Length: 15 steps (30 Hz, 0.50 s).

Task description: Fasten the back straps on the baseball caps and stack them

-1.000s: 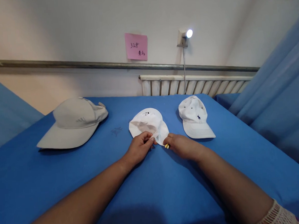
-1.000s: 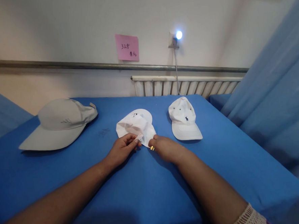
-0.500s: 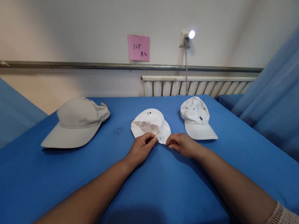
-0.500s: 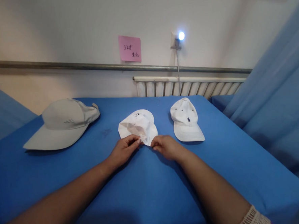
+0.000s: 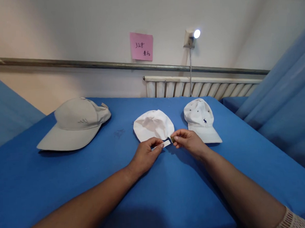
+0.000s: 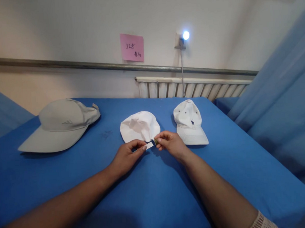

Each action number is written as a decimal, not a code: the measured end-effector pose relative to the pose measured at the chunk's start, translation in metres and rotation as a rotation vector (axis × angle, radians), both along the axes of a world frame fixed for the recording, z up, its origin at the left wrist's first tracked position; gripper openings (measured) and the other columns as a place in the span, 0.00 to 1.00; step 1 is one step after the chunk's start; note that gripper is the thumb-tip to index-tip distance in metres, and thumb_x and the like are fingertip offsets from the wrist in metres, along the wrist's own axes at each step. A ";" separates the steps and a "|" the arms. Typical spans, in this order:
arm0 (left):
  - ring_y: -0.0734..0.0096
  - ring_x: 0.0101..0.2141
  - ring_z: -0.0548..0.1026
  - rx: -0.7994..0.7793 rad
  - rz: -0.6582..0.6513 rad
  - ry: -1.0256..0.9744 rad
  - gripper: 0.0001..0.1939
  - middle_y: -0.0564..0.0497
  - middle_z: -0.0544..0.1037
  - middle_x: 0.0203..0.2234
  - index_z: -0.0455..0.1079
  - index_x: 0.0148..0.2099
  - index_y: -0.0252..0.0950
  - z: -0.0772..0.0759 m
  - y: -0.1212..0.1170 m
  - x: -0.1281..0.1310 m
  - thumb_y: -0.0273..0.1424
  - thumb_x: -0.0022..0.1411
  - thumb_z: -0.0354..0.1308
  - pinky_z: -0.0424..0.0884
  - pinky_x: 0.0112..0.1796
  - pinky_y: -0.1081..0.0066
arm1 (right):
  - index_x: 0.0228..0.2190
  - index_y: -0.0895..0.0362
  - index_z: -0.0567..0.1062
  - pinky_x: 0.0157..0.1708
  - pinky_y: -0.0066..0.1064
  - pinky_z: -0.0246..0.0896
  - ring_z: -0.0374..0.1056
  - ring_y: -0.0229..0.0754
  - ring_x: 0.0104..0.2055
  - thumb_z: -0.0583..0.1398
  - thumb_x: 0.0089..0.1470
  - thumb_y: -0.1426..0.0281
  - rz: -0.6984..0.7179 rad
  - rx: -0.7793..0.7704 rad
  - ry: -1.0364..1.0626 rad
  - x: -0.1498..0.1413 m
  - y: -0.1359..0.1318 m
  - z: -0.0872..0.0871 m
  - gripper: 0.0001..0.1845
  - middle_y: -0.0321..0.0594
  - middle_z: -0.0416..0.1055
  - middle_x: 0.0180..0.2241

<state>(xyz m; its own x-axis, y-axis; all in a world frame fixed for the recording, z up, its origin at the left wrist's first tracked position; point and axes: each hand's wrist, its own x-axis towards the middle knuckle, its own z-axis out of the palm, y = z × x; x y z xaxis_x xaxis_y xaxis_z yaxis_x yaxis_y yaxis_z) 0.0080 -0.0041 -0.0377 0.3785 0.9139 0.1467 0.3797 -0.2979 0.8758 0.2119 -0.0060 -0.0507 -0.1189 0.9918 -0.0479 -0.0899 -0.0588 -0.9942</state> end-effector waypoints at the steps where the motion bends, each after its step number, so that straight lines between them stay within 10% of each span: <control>1: 0.70 0.31 0.72 0.012 0.001 0.004 0.11 0.53 0.77 0.28 0.74 0.35 0.35 0.000 0.000 0.000 0.37 0.62 0.55 0.68 0.36 0.71 | 0.31 0.58 0.77 0.29 0.30 0.65 0.68 0.35 0.26 0.69 0.43 0.61 0.004 0.003 -0.004 -0.001 -0.001 0.000 0.15 0.34 0.73 0.25; 15: 0.70 0.30 0.72 0.008 0.026 0.014 0.10 0.54 0.76 0.27 0.73 0.32 0.35 -0.005 0.001 0.000 0.35 0.60 0.57 0.67 0.35 0.71 | 0.32 0.56 0.76 0.30 0.31 0.68 0.70 0.36 0.27 0.67 0.48 0.62 0.053 0.100 -0.063 -0.008 -0.005 -0.008 0.12 0.34 0.74 0.27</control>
<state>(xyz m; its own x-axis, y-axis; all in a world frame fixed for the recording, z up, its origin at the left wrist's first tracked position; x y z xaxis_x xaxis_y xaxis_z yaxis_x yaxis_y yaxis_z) 0.0083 -0.0029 -0.0427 0.3572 0.9220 0.1492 0.3997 -0.2953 0.8678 0.2040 -0.0106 -0.0585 -0.1710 0.9844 0.0419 -0.0267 0.0379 -0.9989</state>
